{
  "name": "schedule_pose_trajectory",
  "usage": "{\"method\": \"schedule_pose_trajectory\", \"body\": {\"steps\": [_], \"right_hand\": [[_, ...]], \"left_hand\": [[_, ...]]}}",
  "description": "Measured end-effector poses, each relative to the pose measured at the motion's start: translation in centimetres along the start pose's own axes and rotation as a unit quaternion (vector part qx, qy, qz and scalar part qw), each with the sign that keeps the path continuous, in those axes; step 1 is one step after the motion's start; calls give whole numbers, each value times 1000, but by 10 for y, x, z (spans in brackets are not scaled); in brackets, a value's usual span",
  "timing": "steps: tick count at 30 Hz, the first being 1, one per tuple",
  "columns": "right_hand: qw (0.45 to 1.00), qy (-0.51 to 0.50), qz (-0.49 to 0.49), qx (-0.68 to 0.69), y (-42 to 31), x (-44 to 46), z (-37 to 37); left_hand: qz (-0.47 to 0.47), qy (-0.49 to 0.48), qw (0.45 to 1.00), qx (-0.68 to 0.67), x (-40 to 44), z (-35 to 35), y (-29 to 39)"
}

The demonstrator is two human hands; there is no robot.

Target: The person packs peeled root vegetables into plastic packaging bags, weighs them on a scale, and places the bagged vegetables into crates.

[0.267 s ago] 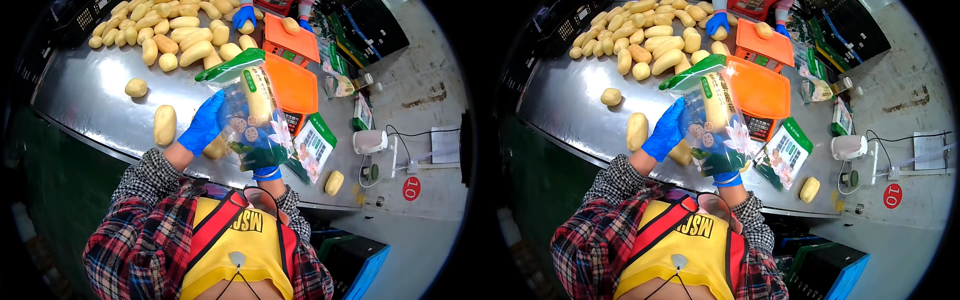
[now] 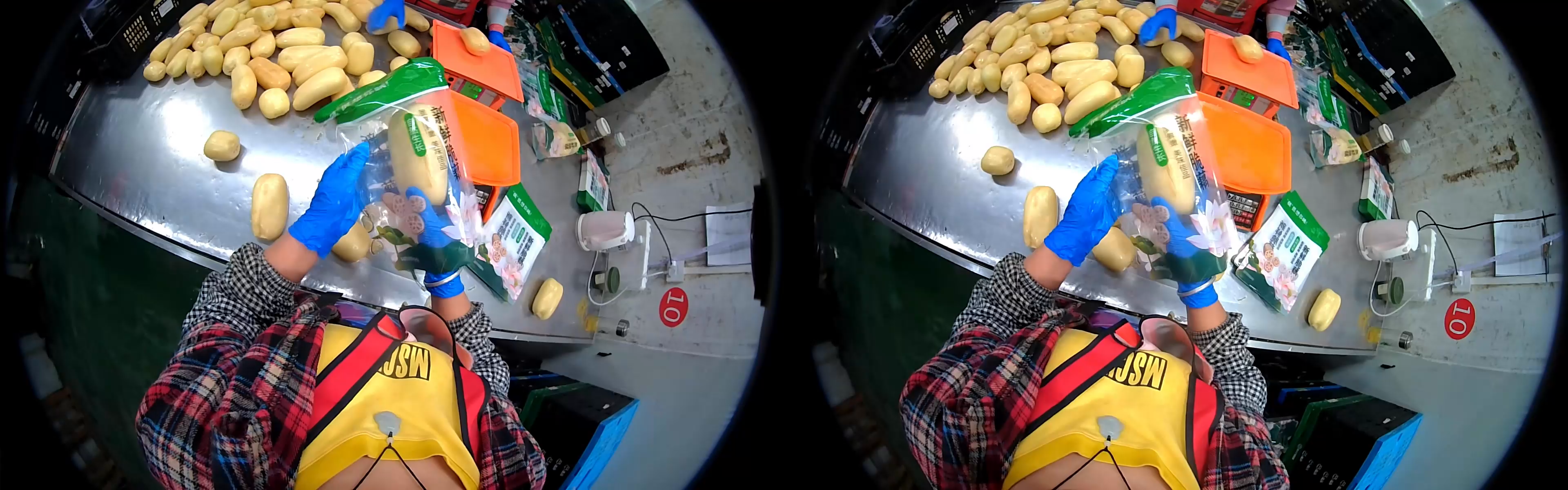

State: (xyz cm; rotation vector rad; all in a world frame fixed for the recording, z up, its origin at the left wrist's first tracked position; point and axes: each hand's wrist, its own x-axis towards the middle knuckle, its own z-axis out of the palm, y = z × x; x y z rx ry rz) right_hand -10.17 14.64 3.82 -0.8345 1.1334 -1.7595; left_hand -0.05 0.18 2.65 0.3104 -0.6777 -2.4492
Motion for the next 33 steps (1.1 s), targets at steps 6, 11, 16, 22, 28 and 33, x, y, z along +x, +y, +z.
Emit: {"method": "schedule_pose_trajectory", "body": {"steps": [6,11,16,22,28,33], "right_hand": [[975,15,-96,-202,-32,6,24],[984,56,-75,-150,-19,15,28],[996,52,-58,-53,-19,21,32],[979,78,-104,-155,-21,22,22],[921,160,-163,-316,-16,26,-14],[849,233,-178,-440,-20,47,-68]], "left_hand": [[-12,3,999,-37,11,2,-9],[-49,47,998,-7,2,21,0],[-62,66,995,34,0,26,6],[-41,63,997,-2,10,11,-1],[-17,53,996,70,15,22,8],[-69,-30,993,86,63,41,4]]}}
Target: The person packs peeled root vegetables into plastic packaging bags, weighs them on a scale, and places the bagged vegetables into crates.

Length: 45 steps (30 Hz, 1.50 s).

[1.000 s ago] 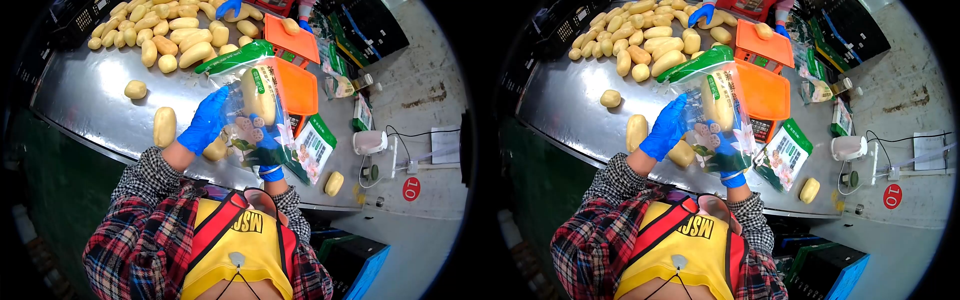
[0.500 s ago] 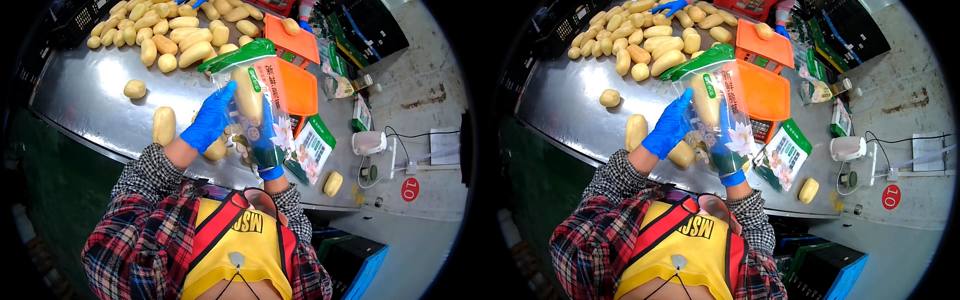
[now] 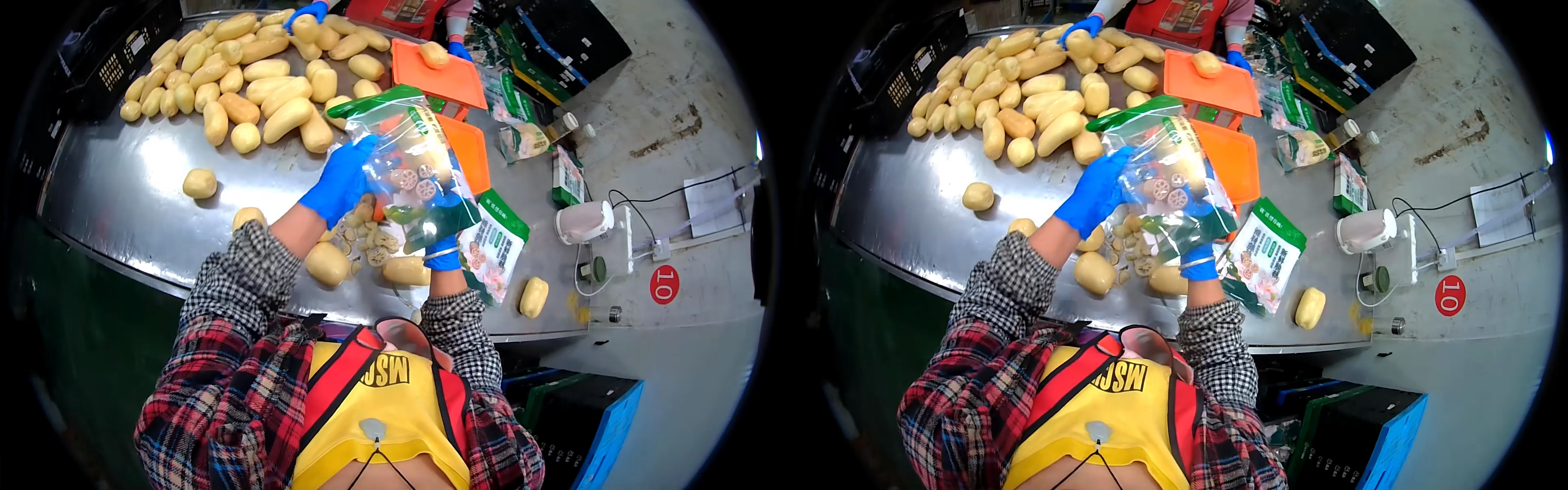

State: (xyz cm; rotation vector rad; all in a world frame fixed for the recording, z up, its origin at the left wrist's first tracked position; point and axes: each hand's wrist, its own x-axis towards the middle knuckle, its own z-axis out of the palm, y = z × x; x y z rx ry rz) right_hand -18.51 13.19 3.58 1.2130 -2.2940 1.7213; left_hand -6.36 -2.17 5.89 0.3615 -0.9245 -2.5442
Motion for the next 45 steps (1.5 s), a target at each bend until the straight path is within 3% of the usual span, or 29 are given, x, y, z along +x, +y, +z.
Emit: {"method": "schedule_pose_trajectory", "body": {"steps": [4,6,7,8,9,10,11,13,14,16,18,21,22,23,26,29,32,34,36,38,41,42,43,44,45], "right_hand": [[995,34,-16,-88,41,28,-14],[987,46,-71,-139,61,31,-18],[987,46,-75,-132,55,30,-20],[988,45,-80,-125,50,30,-21],[991,55,-43,-111,57,33,-22],[993,67,-5,-93,72,34,-19],[990,93,26,103,113,30,-11],[987,78,33,137,131,32,-3],[985,65,44,156,126,22,-10],[987,33,54,147,130,14,-6],[989,4,53,138,127,17,-9],[976,28,-16,-215,103,17,-17],[973,31,-22,-228,104,17,-15],[977,31,-19,-209,104,16,-14],[987,30,-8,-158,112,17,-9],[989,25,-7,-145,114,21,-9],[988,17,-3,-154,122,30,-11],[994,-11,3,-110,127,38,-5],[996,-32,6,-82,132,45,-4],[997,-42,15,-69,139,52,-6],[997,-52,24,-59,144,61,-8],[996,-60,37,-59,142,55,-9],[995,-65,45,-57,143,53,-12],[995,-66,50,-55,142,49,-16],[995,-69,56,-53,142,42,-19]], "left_hand": [[-28,19,995,92,60,8,-9],[-46,47,988,139,81,2,-22],[-15,36,982,185,86,-12,-34],[139,88,932,322,80,-4,-36],[288,137,839,440,70,7,-45],[425,181,704,540,55,22,-48],[395,77,763,505,25,52,-38],[395,-35,733,553,-8,75,-45],[422,-38,647,634,-25,84,-59],[403,-40,553,729,-19,69,-74],[313,-24,548,775,-6,55,-85],[244,-45,562,789,-7,49,-85],[234,-48,562,792,-5,40,-90],[282,-31,565,775,-5,34,-95],[305,-12,564,768,-1,14,-113],[332,-32,622,708,-4,16,-117],[262,-50,654,708,5,11,-116],[249,-97,741,616,5,11,-123],[323,-92,649,683,17,1,-134],[342,-73,652,673,10,-2,-132],[181,-44,651,736,-23,-5,-68],[268,-24,681,681,-41,-40,-65],[247,31,689,681,-60,-57,-43],[336,94,666,659,-71,-87,-31],[290,158,679,656,-86,-119,-15]]}}
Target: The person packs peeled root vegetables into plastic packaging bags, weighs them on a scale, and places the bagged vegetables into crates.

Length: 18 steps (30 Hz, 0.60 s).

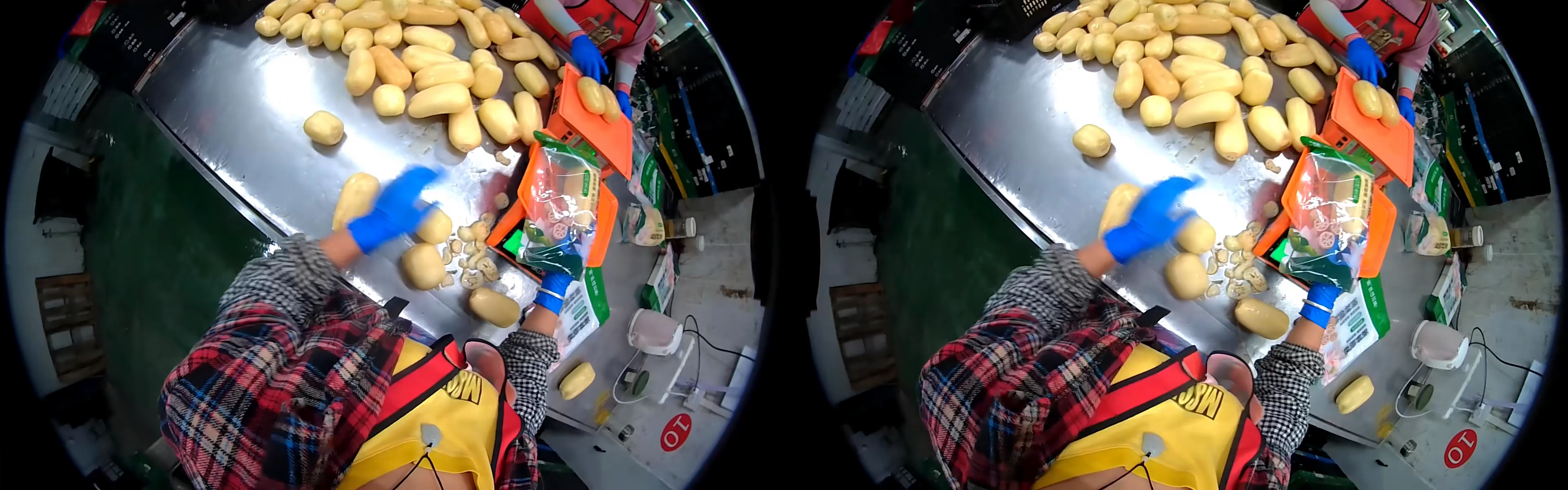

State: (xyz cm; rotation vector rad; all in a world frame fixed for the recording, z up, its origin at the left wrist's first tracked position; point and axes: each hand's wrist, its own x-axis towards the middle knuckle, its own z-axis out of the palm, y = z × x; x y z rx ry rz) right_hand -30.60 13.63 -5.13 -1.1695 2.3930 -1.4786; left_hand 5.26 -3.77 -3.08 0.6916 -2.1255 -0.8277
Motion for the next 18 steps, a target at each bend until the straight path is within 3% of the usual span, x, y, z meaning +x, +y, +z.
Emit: {"method": "schedule_pose_trajectory", "body": {"steps": [1,2,5,7,8,12,13,16,18], "right_hand": [[1000,-2,11,4,0,-9,-3],[1000,-5,24,7,2,-16,-8],[998,-1,54,13,3,-43,-15],[993,73,-87,-39,-11,-61,-14],[992,82,-74,-69,-19,-71,-15],[982,93,1,-165,-55,-103,-18],[979,91,21,-181,-61,-110,-19],[973,145,47,-173,-50,-139,-17],[979,103,105,-139,-58,-158,-21]], "left_hand": [[-48,58,996,-37,-7,-29,-25],[-70,88,992,56,-15,-57,-56],[-160,179,961,139,-38,-139,-114],[-170,190,940,228,-45,-171,-146],[-169,183,937,245,-40,-180,-155],[-84,181,953,226,11,-178,-182],[-104,153,957,224,34,-172,-175],[-44,104,965,238,102,-145,-197],[-41,73,962,258,145,-127,-199]]}}
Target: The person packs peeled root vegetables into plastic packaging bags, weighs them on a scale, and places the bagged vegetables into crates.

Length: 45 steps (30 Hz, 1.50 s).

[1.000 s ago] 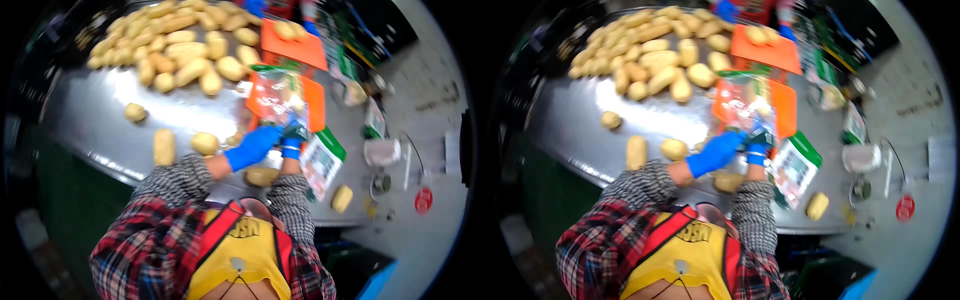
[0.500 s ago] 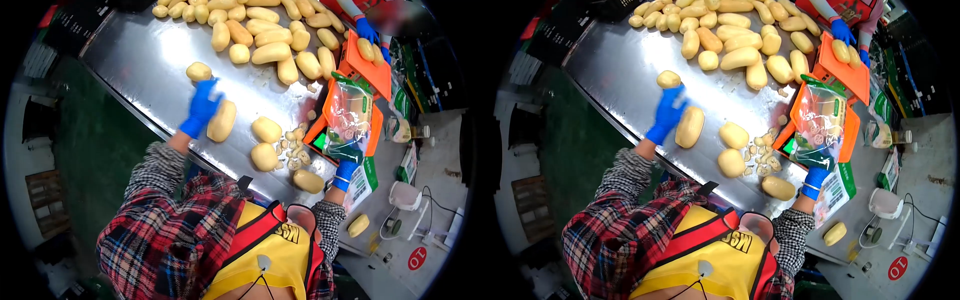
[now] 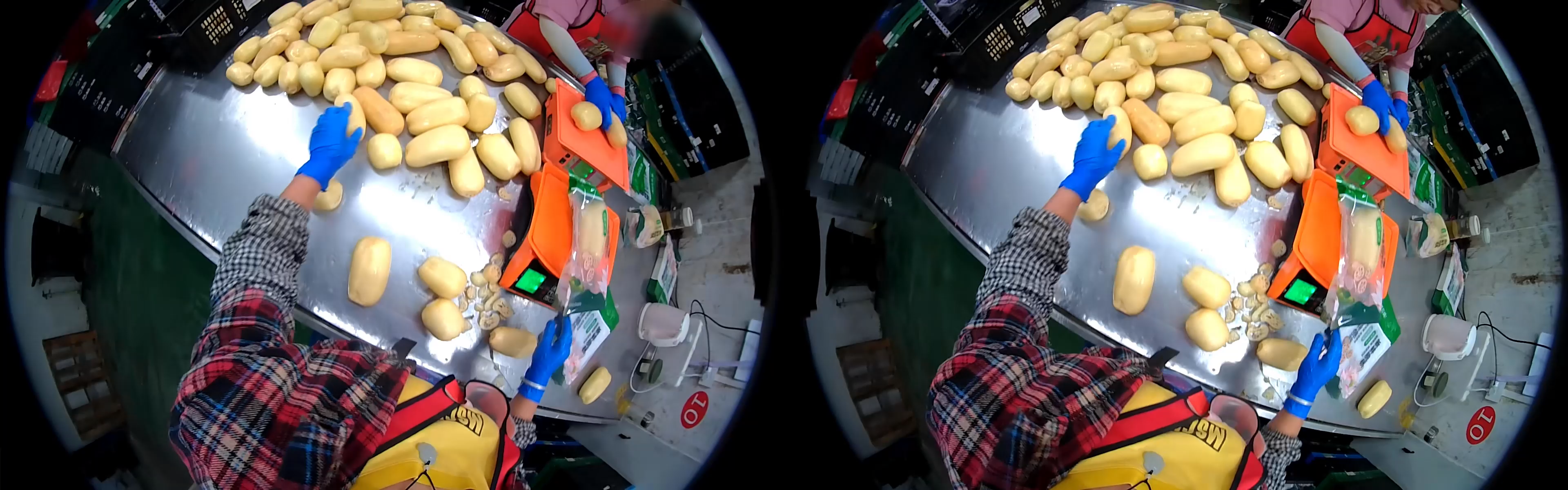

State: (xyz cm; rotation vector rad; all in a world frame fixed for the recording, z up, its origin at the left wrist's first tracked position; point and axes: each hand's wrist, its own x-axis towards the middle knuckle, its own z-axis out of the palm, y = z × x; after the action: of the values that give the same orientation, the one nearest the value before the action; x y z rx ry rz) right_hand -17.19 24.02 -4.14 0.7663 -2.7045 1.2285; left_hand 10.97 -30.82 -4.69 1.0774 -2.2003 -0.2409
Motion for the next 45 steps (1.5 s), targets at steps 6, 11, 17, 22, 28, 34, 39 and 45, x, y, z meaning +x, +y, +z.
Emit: {"method": "schedule_pose_trajectory", "body": {"steps": [6,11,17,22,28,34,39,45], "right_hand": [[997,-55,-39,-29,-47,-31,-4],[993,-112,-8,38,-68,-41,15],[974,-178,-115,76,-99,-33,36],[961,-220,-132,103,-101,-32,41],[949,-239,-168,122,-98,-33,34],[955,-227,-150,116,-72,-38,15],[949,-244,-124,155,-68,-44,26],[945,-261,-153,123,-80,-45,31]], "left_hand": [[149,-157,956,199,78,64,13],[127,-222,911,324,88,103,11],[246,-299,868,310,42,21,49],[196,-314,908,196,-11,10,51],[92,-303,939,133,-40,-17,77],[-214,-231,813,-491,-26,-14,69],[-333,-249,471,-778,-31,-60,119],[-333,-307,425,-783,-43,-55,141]]}}
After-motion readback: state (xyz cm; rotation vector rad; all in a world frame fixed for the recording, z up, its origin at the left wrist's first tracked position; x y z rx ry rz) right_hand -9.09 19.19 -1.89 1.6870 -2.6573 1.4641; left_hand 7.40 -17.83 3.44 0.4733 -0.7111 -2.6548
